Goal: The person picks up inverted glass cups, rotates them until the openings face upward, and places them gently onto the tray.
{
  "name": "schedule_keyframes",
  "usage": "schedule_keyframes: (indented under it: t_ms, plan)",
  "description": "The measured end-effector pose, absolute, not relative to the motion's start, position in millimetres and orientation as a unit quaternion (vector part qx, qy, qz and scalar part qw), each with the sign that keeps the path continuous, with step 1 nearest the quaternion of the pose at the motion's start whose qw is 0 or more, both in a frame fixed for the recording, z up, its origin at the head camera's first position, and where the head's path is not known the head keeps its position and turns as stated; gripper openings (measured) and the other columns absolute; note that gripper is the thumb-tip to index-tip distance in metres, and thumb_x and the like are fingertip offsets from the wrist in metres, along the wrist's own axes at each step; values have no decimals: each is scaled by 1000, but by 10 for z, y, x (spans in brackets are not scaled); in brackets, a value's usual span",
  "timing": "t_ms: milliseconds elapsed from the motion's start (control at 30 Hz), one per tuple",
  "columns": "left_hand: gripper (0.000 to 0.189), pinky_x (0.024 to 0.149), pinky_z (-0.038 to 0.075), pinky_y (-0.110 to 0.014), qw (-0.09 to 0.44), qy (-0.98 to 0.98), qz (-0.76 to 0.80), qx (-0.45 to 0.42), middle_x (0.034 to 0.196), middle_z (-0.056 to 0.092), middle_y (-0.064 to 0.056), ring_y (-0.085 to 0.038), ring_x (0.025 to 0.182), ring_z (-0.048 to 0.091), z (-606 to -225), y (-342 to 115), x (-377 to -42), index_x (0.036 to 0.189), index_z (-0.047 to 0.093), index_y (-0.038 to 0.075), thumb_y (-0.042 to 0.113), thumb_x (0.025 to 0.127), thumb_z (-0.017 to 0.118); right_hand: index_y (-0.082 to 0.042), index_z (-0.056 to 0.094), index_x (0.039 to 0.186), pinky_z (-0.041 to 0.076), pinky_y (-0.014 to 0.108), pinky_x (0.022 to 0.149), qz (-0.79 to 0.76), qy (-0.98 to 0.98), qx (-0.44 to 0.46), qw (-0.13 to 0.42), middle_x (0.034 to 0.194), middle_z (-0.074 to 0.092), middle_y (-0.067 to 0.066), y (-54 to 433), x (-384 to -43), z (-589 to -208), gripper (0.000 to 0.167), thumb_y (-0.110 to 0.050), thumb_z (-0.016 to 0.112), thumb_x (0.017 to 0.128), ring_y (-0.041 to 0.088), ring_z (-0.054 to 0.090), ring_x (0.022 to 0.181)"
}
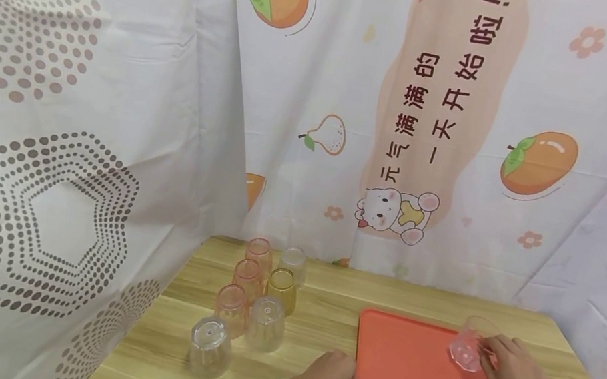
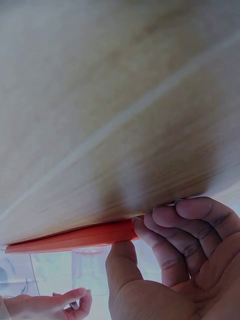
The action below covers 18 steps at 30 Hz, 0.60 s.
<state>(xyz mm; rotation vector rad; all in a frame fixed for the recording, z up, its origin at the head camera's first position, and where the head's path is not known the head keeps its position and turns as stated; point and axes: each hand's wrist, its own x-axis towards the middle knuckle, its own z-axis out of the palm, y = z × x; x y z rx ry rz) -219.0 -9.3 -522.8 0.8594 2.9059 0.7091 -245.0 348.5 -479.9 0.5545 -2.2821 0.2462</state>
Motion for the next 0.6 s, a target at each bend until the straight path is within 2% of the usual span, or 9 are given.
schedule_keyframes:
  t_ms: [300,600]
  plan:
    - [57,36,21,-18,29,936,235,260,41,22,13,0,36,19,-5202,-97,-2174,48,36,17,23,92,72,-7,72,86,46,36,52,88,-884,239,393,80,66,-2,3517,-2539,-4823,28,0,83,61,21,51,68]
    - [57,36,19,-18,20,934,224,277,41,20,13,0,37,15,-5215,-112,-2191,48,35,18,22,92,72,-10,72,85,44,33,50,88,-890,227,386,79,65,-3,3538,-2592,-4856,28,1,84,62,20,51,69]
